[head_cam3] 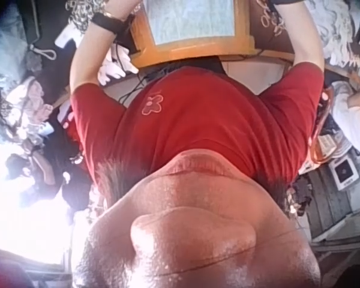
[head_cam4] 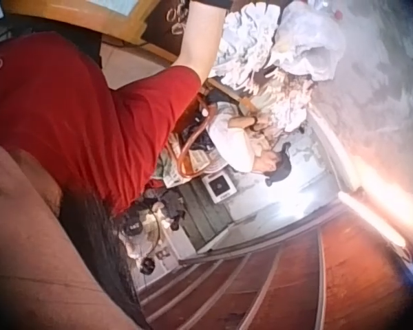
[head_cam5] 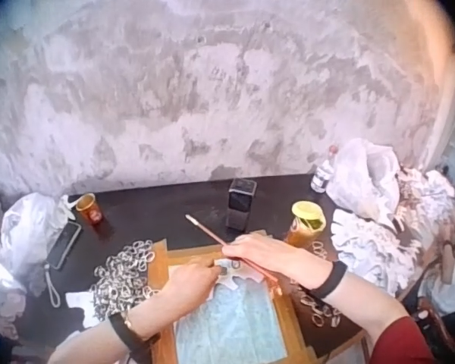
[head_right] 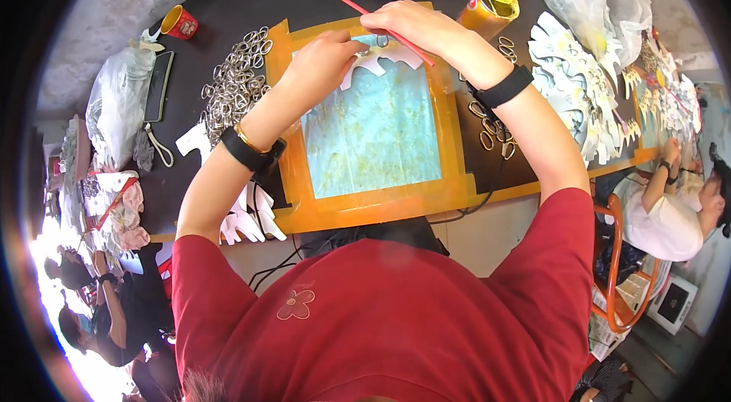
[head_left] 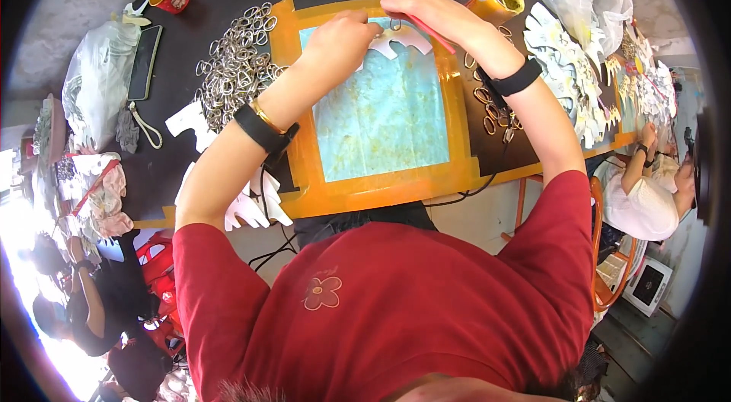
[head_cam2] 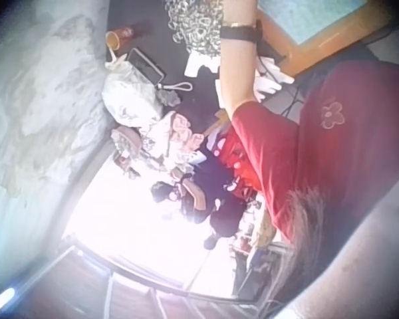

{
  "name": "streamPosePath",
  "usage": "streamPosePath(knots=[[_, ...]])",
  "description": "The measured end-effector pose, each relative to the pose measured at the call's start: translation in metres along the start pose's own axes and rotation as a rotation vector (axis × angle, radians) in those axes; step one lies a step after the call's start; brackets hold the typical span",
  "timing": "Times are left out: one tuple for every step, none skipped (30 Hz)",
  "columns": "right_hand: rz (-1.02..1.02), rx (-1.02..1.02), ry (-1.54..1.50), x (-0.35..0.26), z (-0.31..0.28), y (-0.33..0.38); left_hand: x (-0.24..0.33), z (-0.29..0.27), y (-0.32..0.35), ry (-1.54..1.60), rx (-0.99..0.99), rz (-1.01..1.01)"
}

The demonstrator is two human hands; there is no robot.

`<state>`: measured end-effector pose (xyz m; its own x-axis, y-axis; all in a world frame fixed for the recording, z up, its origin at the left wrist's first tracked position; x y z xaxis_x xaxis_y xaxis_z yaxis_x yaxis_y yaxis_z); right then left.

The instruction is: Applying glue to white shoe components using a small brush.

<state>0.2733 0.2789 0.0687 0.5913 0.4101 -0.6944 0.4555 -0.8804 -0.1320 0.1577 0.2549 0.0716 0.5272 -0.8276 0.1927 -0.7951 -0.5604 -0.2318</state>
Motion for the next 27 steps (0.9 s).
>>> streamPosePath(knots=[[-0.167,0.021,0.101,-0.011,0.0,0.001,0.0,0.001,-0.002,0.001,0.003,-0.003],[-0.161,0.02,0.096,-0.007,0.0,0.0,-0.001,0.002,-0.004,0.003,0.005,-0.006],[-0.079,-0.034,0.049,-0.004,0.003,-0.005,-0.002,0.005,-0.005,0.006,0.002,-0.007],[0.003,-0.089,0.002,-0.001,0.006,-0.008,-0.004,0.007,-0.006,0.003,0.01,-0.011],[0.007,-0.091,-0.001,-0.005,0.005,-0.009,-0.005,0.009,-0.007,0.0,0.018,-0.015],[-0.097,-0.088,0.076,-0.02,0.004,-0.008,-0.005,0.011,-0.008,0.004,0.015,-0.014],[-0.201,-0.085,0.153,-0.032,0.004,-0.007,-0.005,0.012,-0.009,0.007,0.011,-0.022],[-0.198,-0.087,0.151,-0.032,0.005,-0.008,-0.005,0.014,-0.01,0.009,0.008,-0.03],[-0.148,-0.12,0.114,-0.029,0.007,-0.01,-0.005,0.016,-0.011,0.012,0.006,-0.03],[-0.099,-0.154,0.077,-0.024,0.01,-0.011,-0.004,0.017,-0.011,0.004,0.018,-0.01],[-0.097,-0.156,0.076,-0.023,0.01,-0.011,-0.002,0.017,-0.011,-0.004,0.029,0.009],[-0.071,-0.153,0.026,-0.018,0.011,-0.011,-0.002,0.018,-0.012,-0.003,0.028,0.008],[-0.045,-0.149,-0.023,-0.015,0.012,-0.011,-0.001,0.018,-0.012,-0.011,0.031,0.015],[-0.045,-0.15,-0.024,-0.013,0.013,-0.011,0.0,0.017,-0.013,-0.019,0.035,0.023],[-0.07,-0.146,0.012,-0.014,0.013,-0.011,0.0,0.017,-0.013,-0.018,0.034,0.023],[-0.094,-0.143,0.048,-0.015,0.013,-0.011,0.0,0.018,-0.013,-0.015,0.03,0.02],[-0.093,-0.143,0.048,-0.015,0.013,-0.011,0.0,0.018,-0.013,-0.011,0.026,0.017],[-0.078,-0.141,0.044,-0.013,0.013,-0.012,0.0,0.018,-0.013,-0.011,0.026,0.017],[-0.063,-0.138,0.04,-0.012,0.013,-0.012,0.0,0.018,-0.013,-0.02,0.023,0.02],[-0.063,-0.138,0.04,-0.013,0.013,-0.012,0.0,0.019,-0.013,-0.029,0.021,0.023],[-0.05,-0.144,0.044,-0.012,0.013,-0.012,0.0,0.019,-0.013,-0.029,0.02,0.023],[-0.038,-0.15,0.047,-0.011,0.013,-0.012,0.001,0.019,-0.013,-0.035,0.014,0.021],[-0.038,-0.15,0.047,-0.007,0.015,-0.012,0.001,0.02,-0.014,-0.04,0.008,0.02],[-0.001,-0.141,-0.002,-0.001,0.016,-0.014,0.001,0.021,-0.014,-0.041,0.008,0.02],[0.035,-0.132,-0.052,0.005,0.017,-0.014,0.001,0.022,-0.014,-0.058,0.005,0.017],[0.034,-0.132,-0.052,0.008,0.017,-0.013,0.001,0.023,-0.014,-0.075,0.003,0.015],[-0.007,-0.123,-0.044,0.003,0.017,-0.013,0.001,0.024,-0.015,-0.075,0.003,0.014]])
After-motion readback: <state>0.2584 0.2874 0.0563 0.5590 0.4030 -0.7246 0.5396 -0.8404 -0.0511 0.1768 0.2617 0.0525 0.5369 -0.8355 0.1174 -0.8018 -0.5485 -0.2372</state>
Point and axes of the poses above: each hand's wrist, its own y-axis away from the middle knuckle, its own z-axis out of the palm, x = y × z, the point moved 9 cm from there along -y, towards the middle knuckle, and after that the axes turned 10 degrees about -y, right-handed, at the moved point
